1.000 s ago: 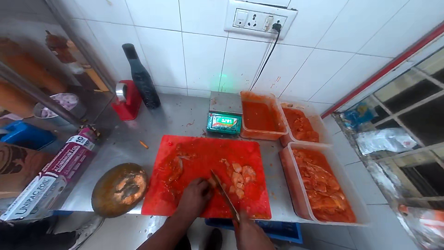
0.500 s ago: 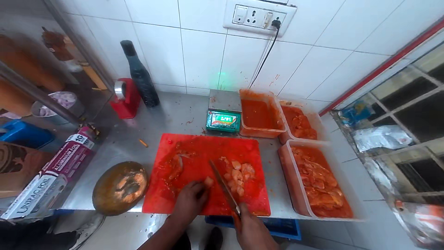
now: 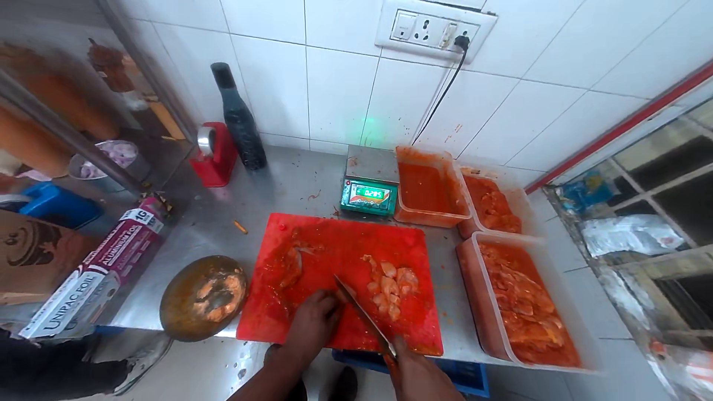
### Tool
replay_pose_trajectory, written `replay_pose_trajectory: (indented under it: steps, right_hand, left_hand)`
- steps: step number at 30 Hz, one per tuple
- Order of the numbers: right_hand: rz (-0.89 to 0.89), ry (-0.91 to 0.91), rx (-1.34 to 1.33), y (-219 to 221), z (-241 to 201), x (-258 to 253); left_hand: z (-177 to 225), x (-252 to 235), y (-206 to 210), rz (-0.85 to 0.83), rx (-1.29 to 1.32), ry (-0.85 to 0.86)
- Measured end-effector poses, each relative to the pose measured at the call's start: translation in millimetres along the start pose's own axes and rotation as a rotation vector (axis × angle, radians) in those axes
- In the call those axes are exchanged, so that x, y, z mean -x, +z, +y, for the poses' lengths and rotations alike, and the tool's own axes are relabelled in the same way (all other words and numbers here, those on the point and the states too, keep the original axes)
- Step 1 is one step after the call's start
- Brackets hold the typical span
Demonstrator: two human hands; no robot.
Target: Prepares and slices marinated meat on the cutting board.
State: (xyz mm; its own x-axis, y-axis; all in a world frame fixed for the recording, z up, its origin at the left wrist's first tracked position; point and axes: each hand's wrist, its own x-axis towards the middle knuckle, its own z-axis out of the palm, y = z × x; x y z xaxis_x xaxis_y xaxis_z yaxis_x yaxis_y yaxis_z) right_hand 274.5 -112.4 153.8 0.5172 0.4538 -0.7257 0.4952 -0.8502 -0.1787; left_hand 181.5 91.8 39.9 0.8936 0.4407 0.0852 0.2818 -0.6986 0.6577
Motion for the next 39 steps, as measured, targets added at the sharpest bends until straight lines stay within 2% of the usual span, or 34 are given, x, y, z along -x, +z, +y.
replay_pose_trajectory:
  steps: [3, 7, 9, 14, 17, 18, 20, 22, 24, 25, 28, 34, 38, 39]
  right_hand:
    - [-0.010, -0.008, -0.011, -3, 0, 2]
    - [0.036, 0.008, -0.027, 10, -37, -46]
    - [0.056, 0.015, -0.078, 9, -45, -53]
    - [0.147, 0.123, -0.247, 20, 8, -20]
    - [0.201, 0.108, -0.285, 19, 24, -8]
    - [0.204, 0.080, -0.290, 17, 20, -7]
    - [0.150, 0.010, -0.294, 16, 7, -8]
    - [0.078, -0.048, -0.288, 23, -6, -12]
    - [0.038, -0.064, -0.291, 34, -14, -16]
    - [0.045, -0.059, -0.295, 37, -14, -19]
    - [0.089, -0.007, -0.308, 36, -7, -27]
    - [0.114, 0.077, -0.315, 18, 19, -36]
    - [0.116, 0.079, -0.328, 16, 21, -37]
    - [0.119, 0.079, -0.332, 16, 21, -37]
  left_hand:
    - [-2, -1, -1, -0.014, -0.011, 0.015]
    - [0, -3, -10, -0.142, -0.037, -0.001]
    - [5, -8, -16, -0.168, -0.054, -0.060]
    - [24, -26, -27, -0.144, -0.027, -0.353]
    - [41, -32, -17, -0.281, 0.017, -0.266]
    - [45, -35, -18, -0.276, 0.000, -0.257]
    - [40, -42, -31, -0.095, -0.073, -0.359]
    - [19, -54, -48, 0.114, -0.171, -0.541]
    - [-1, -61, -58, 0.143, -0.259, -0.697]
    - [-7, -64, -60, 0.125, -0.276, -0.721]
    - [-4, -75, -63, -0.004, -0.248, -0.691]
    - [31, -91, -50, -0.201, -0.198, -0.468]
    - [26, -89, -53, -0.508, -0.175, -0.288]
    - [19, -85, -56, -0.542, -0.167, -0.273]
